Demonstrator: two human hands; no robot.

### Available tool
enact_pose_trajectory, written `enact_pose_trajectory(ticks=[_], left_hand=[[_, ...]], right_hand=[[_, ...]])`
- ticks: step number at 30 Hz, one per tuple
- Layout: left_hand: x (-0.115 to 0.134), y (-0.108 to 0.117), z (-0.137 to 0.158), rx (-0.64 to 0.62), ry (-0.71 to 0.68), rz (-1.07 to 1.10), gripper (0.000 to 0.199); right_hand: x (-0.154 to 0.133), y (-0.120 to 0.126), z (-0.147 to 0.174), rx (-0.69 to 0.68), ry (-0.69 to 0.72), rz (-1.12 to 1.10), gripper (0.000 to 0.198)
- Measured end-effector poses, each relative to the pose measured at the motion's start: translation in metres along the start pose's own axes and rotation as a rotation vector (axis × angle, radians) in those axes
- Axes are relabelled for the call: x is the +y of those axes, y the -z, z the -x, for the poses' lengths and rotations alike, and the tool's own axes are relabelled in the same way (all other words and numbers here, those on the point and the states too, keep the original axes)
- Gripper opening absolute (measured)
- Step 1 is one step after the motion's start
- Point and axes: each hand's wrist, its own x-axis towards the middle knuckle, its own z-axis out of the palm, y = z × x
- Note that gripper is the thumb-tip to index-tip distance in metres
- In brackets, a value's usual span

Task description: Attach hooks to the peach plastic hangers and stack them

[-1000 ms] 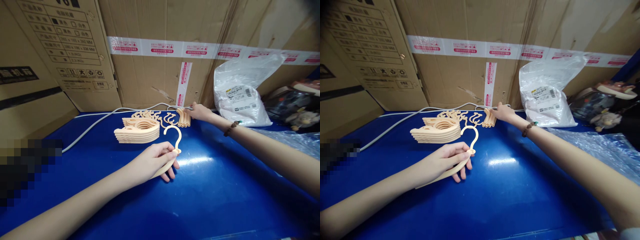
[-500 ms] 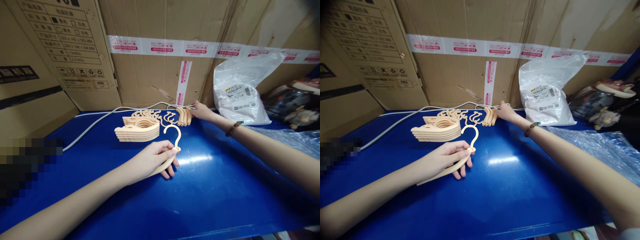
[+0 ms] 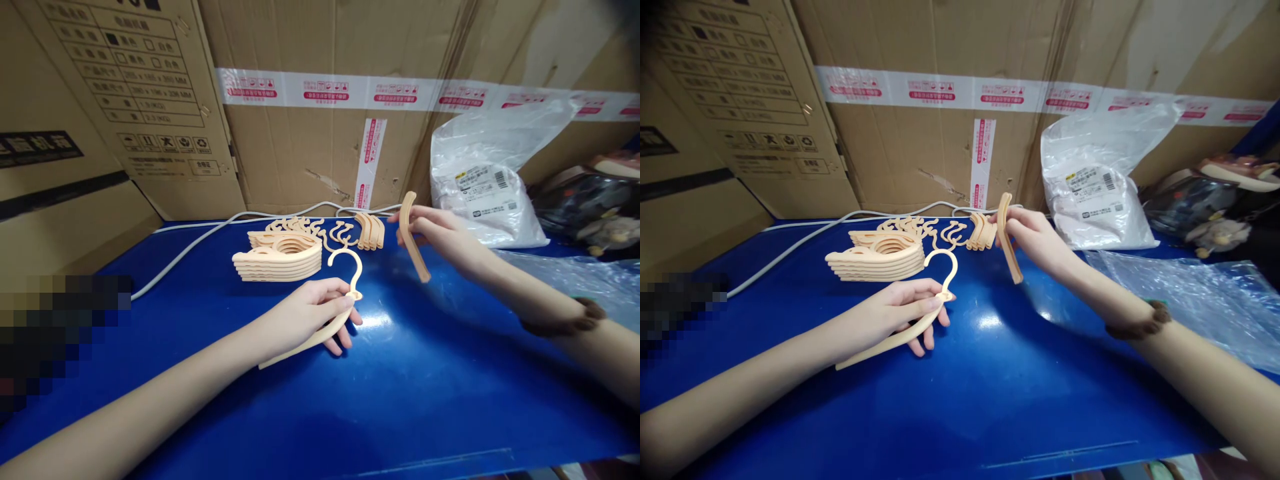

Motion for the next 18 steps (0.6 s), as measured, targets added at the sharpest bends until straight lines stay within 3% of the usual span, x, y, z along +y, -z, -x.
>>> enact_pose_trajectory(ticks=[3,6,8,15,18], left_hand=[[0.002,-0.001,0.002,0.005,0.018,0.001,0.016],[0.003,-0.002,0.003,-0.008,0.037,-0.005,0.013],[0.002,-0.002,0.004,-0.022,0.041,-0.016,0.014],[0.002,-0.002,0.002,-0.045,0.016,-0.066,0.022],[0.003,-0.002,0.003,-0.039,0.02,-0.084,0.022]], right_hand=[[-0.001,-0.008,0.017,-0.208,-0.07,-0.186,0.025],[-0.001,-0.014,0.027,-0.321,-0.073,-0.208,0.02],[-0.001,-0.017,0.033,-0.327,-0.026,-0.153,0.017],[0.003,-0.022,0.047,-0.203,0.168,0.015,0.041],[0.0,-0.021,0.047,-0.22,0.202,0.099,0.038]])
